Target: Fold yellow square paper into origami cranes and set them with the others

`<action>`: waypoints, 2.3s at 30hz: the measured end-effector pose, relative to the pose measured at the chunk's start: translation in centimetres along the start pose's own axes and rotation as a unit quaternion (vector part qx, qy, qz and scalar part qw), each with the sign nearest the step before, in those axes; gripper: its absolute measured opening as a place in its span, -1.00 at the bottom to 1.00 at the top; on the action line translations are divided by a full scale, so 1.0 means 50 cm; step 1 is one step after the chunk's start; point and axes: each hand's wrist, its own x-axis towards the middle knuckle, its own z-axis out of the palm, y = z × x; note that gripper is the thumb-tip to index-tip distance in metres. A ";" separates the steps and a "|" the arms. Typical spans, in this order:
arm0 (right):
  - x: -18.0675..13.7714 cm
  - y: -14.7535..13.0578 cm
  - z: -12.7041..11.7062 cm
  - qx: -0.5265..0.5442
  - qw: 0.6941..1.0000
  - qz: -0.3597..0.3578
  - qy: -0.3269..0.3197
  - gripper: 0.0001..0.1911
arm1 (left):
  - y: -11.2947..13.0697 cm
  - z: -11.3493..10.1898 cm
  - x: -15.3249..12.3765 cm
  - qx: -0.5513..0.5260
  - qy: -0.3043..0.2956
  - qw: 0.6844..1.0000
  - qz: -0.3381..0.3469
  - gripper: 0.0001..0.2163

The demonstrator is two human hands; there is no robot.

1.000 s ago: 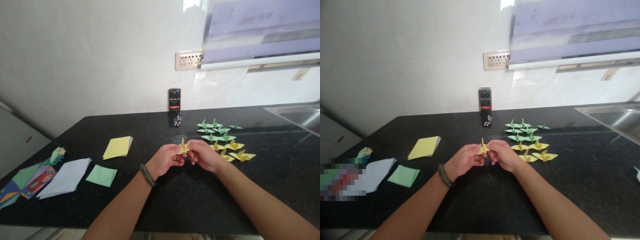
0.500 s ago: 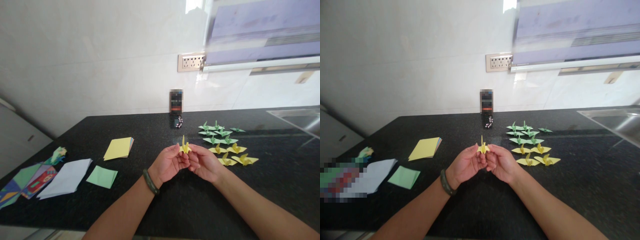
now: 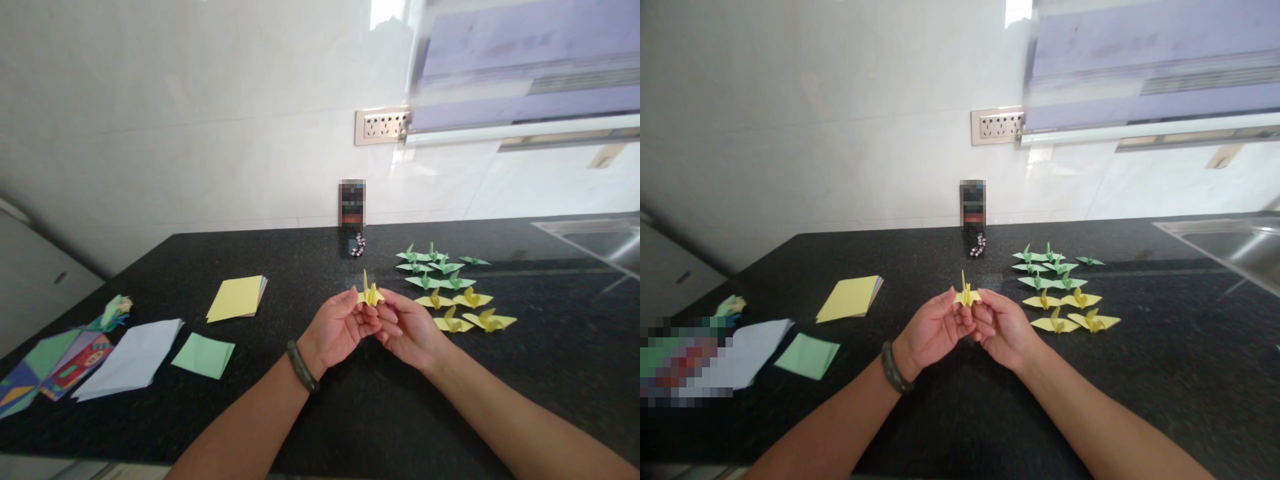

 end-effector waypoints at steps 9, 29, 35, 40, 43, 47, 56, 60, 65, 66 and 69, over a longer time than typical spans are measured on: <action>0.001 0.002 0.000 0.015 1.000 -0.009 0.013 -0.70 | -0.001 0.007 -0.001 0.001 0.012 1.000 0.008 -0.74; 0.009 -0.019 -0.011 -0.027 0.997 -0.064 0.041 -0.73 | 0.024 0.004 0.005 0.130 0.124 0.983 0.050 -0.54; 0.006 -0.011 -0.004 -0.064 0.995 -0.068 0.036 -0.69 | 0.017 -0.006 0.004 0.135 0.051 0.989 0.025 -0.75; 0.006 -0.012 -0.004 -0.034 0.998 -0.040 0.021 -0.68 | 0.017 -0.007 0.006 0.067 0.060 0.996 0.030 -0.82; 0.009 -0.019 -0.005 -0.045 0.996 -0.070 0.042 -0.70 | 0.019 -0.006 0.008 0.066 0.067 0.995 0.032 -0.81; 0.004 -0.056 -0.007 -0.094 0.960 -0.241 0.104 -0.73 | 0.025 -0.010 0.009 0.109 0.094 0.988 0.057 -0.82; -0.011 -0.176 -0.063 -0.099 0.707 -0.608 0.347 -0.73 | 0.035 -0.024 0.033 0.250 0.195 0.948 0.003 -0.90; -0.003 -0.180 -0.093 -0.165 0.648 -0.616 0.417 -0.76 | 0.057 -0.017 0.092 0.251 0.220 0.942 -0.023 -0.97; -0.014 -0.177 -0.102 -0.258 0.587 -0.610 0.465 -0.73 | 0.078 -0.008 0.223 0.282 0.251 0.923 -0.073 -0.88; -0.018 -0.179 -0.102 -0.265 0.575 -0.614 0.471 -0.72 | 0.078 -0.009 0.249 0.290 0.258 0.918 -0.085 -0.79; -0.029 -0.183 -0.100 -0.283 0.544 -0.626 0.482 -0.70 | 0.074 -0.015 0.316 0.314 0.275 0.901 -0.118 -0.68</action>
